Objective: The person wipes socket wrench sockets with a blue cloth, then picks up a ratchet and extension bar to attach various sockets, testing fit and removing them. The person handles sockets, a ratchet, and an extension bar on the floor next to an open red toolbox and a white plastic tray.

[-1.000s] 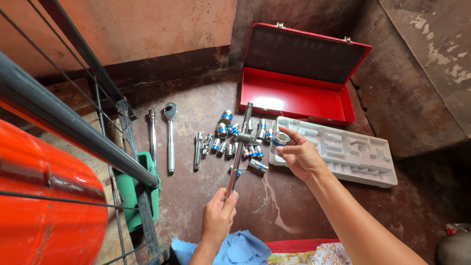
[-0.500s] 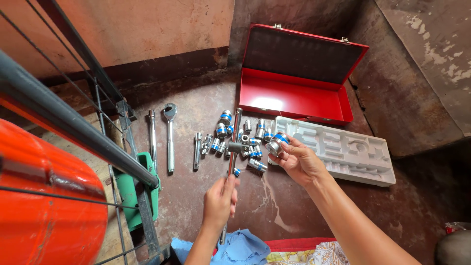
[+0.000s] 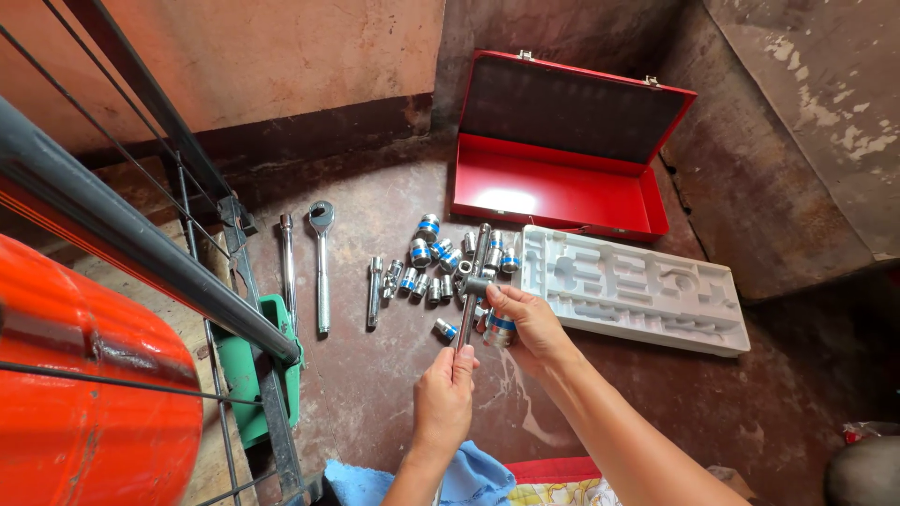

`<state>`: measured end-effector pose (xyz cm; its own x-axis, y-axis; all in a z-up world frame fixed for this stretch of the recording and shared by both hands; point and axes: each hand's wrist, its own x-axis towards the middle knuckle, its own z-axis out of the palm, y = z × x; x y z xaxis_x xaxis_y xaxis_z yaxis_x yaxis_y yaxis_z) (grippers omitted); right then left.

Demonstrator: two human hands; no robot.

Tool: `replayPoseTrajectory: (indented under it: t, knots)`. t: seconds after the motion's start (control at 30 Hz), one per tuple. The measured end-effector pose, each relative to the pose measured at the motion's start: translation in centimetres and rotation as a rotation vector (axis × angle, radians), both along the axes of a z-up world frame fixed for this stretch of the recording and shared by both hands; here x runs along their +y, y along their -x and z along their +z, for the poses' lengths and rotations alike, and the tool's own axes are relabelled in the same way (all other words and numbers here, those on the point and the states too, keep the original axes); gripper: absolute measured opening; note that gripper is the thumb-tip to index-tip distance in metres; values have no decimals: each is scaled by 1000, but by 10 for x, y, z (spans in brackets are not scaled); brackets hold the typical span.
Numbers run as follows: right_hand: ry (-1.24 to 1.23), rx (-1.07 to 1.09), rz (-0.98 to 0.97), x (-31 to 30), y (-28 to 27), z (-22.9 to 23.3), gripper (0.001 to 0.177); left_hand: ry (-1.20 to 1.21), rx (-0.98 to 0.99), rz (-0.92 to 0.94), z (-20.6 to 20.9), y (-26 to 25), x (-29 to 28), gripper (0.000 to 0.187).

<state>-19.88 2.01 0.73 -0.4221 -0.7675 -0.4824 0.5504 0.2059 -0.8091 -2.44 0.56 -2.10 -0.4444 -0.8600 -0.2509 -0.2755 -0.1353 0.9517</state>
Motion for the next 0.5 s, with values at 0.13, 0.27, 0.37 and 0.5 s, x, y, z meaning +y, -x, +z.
replayPoseTrajectory:
  t: [0.13, 0.27, 0.37, 0.5]
  knots:
    - [59, -73, -115, -11, 15, 8, 26, -44, 1, -31, -2, -4, 10, 40]
    - [52, 11, -150, -16, 27, 11, 26, -60, 2, -46, -4, -7, 12, 40]
    - [34, 31, -150, -20, 26, 11, 25, -66, 30, -51, 1, -7, 8, 41]
    - [7, 65, -149, -23, 21, 14, 28, -437, 231, -53, 13, -10, 4, 33]
